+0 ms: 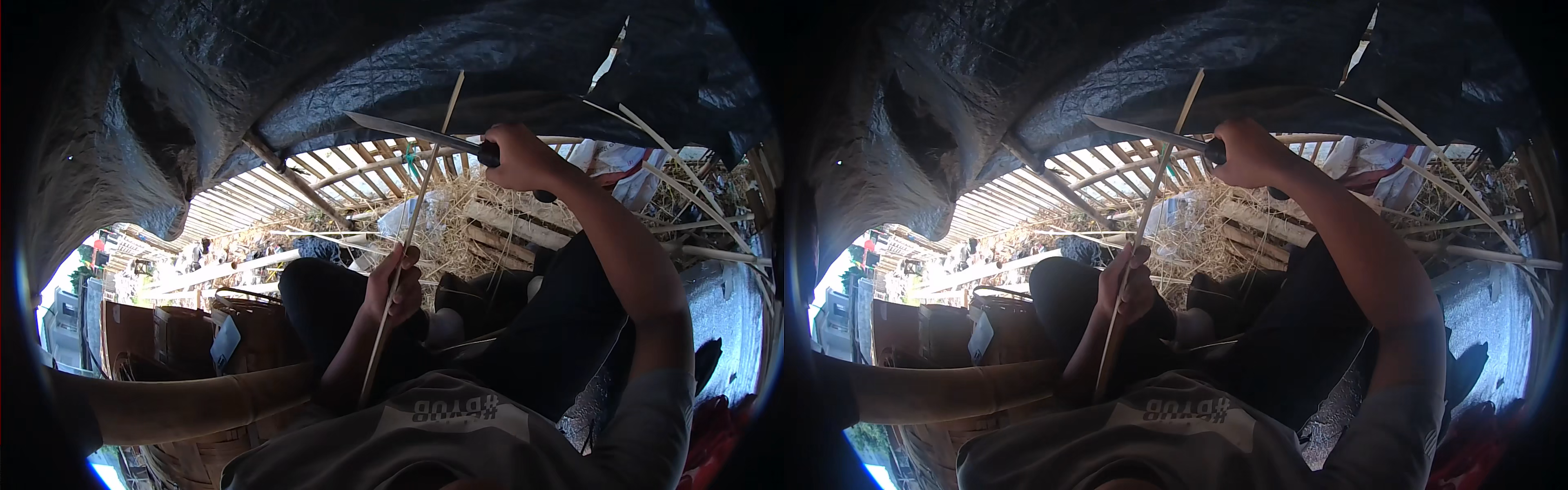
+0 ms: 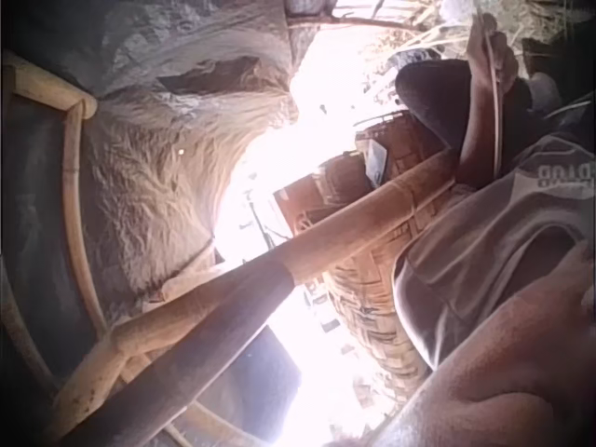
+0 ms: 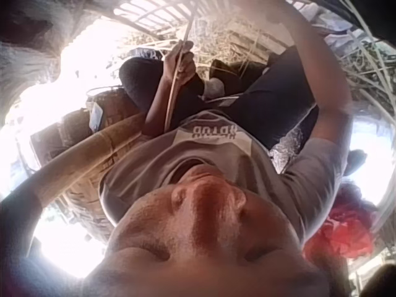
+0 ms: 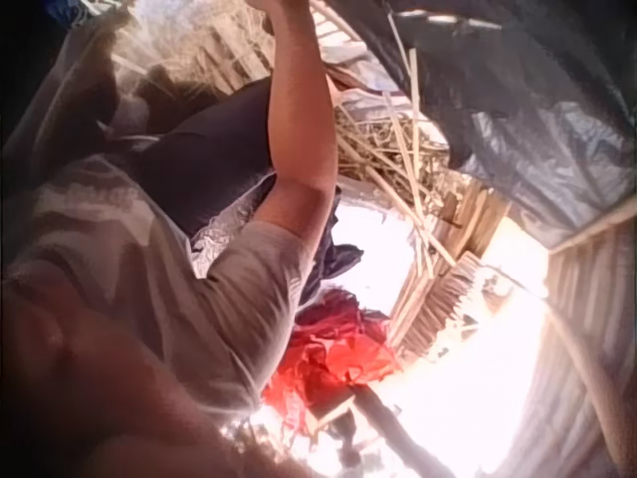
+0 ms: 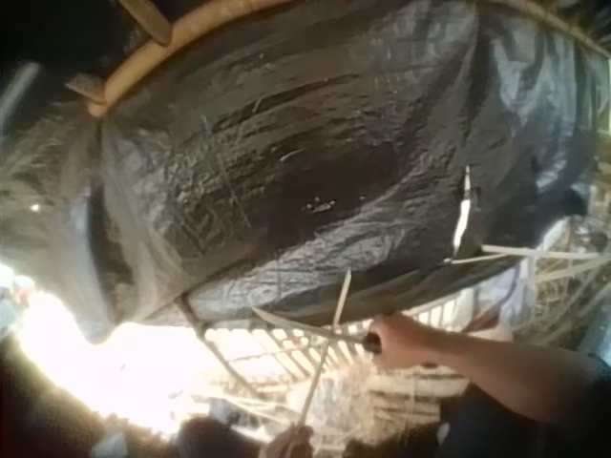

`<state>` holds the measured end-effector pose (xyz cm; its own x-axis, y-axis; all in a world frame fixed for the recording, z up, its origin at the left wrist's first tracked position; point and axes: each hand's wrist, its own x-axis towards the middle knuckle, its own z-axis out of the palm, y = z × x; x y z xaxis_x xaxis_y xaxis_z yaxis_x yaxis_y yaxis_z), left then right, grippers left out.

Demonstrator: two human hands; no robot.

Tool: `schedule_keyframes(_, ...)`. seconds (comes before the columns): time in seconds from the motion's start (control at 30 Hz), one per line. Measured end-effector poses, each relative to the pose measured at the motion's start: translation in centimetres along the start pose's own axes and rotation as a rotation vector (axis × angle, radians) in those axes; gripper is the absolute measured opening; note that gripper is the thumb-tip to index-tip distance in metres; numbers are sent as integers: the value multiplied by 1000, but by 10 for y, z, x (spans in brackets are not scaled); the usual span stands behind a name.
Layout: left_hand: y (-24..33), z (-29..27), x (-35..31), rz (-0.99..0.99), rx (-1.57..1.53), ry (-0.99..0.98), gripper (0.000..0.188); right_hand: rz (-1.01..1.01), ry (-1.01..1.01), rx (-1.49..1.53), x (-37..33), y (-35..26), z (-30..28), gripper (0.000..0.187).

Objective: The person thins a bamboo strip by shaving its surface with a knife while holding it by hand.

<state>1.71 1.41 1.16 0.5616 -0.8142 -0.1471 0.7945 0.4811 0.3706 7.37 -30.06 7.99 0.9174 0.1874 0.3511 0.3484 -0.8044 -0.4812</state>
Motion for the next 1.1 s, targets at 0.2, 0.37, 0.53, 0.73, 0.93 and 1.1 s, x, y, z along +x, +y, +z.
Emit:
schedule_keyframes(0.2,-13,-21,-1,-114,-22,180,33,205,-369,-93,-1,15,19,28)
schedule_keyframes(0.37,-18,-27,1,-151,173,337,32,352,-609,-94,1,29,34,32)
schedule_keyframes(0.53,-5,-33,5,-117,289,346,38,680,-554,86,10,26,42,48)
schedule_keyframes(0.73,35,-42,23,-277,352,254,57,191,-313,-208,14,32,44,39)
schedule_keyframes(0.93,21,-36,43,-174,471,495,40,375,-636,-244,23,51,58,40)
schedule_keyframes(1.1,12,-72,47,-180,208,339,36,398,-630,-125,23,53,85,53)
